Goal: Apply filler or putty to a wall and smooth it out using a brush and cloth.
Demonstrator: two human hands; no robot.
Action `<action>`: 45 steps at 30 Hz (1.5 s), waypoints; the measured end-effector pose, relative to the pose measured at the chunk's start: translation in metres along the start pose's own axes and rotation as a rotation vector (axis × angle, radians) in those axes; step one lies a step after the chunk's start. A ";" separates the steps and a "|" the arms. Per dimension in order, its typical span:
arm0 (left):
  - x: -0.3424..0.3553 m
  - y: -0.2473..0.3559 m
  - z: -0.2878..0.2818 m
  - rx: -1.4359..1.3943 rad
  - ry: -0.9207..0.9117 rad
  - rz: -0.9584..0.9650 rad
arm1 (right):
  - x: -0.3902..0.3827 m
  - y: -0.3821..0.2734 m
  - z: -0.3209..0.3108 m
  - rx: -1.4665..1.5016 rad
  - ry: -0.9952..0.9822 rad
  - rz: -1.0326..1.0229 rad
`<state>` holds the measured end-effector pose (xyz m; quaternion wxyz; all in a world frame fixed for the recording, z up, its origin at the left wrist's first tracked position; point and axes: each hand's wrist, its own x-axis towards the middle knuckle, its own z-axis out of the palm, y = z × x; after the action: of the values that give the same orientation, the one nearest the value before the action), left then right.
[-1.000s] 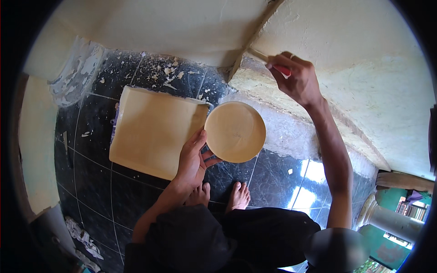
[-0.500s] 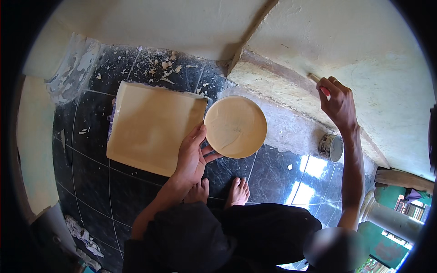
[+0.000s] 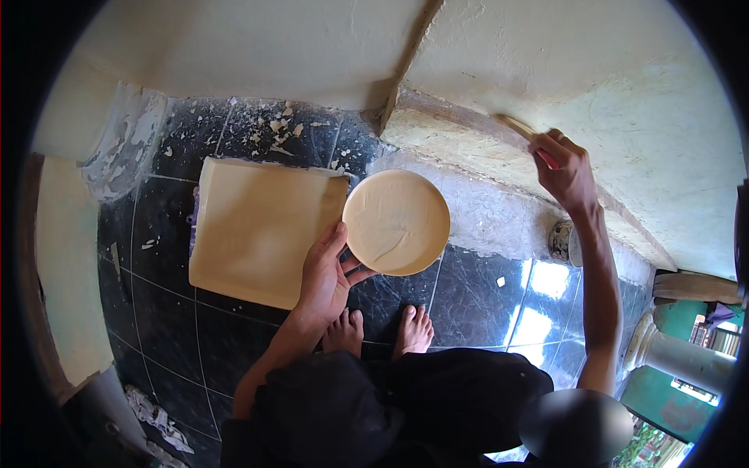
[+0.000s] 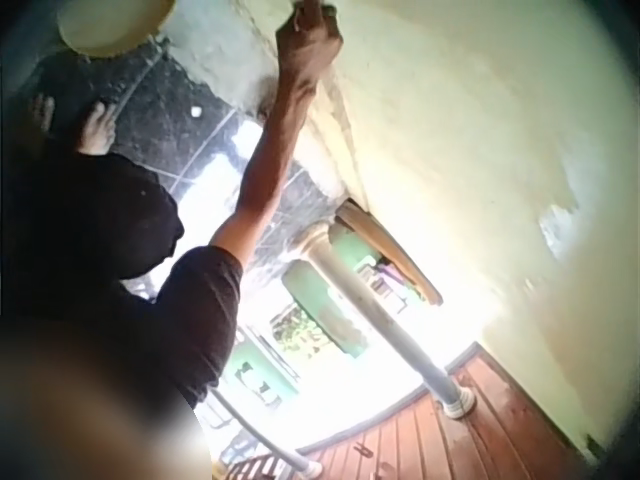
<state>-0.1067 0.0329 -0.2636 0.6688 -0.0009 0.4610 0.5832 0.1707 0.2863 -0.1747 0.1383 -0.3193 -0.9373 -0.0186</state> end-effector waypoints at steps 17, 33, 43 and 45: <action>0.049 -0.092 -0.025 0.163 -0.072 -0.251 | -0.188 -0.106 0.085 1.506 0.659 1.608; 0.056 -0.132 -0.045 0.139 0.068 -0.277 | -0.238 -0.152 0.162 1.691 0.555 1.768; 0.040 -0.093 -0.031 0.612 0.009 0.017 | -0.262 -0.154 0.166 1.629 0.442 1.755; 0.023 -0.058 -0.033 0.532 -0.246 -0.047 | -0.270 -0.157 0.159 1.544 0.390 1.730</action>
<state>-0.0838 0.0147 -0.3281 0.7098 0.2346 0.5130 0.4219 0.2415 0.0211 -0.3920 0.4029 -0.6727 -0.1341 0.6060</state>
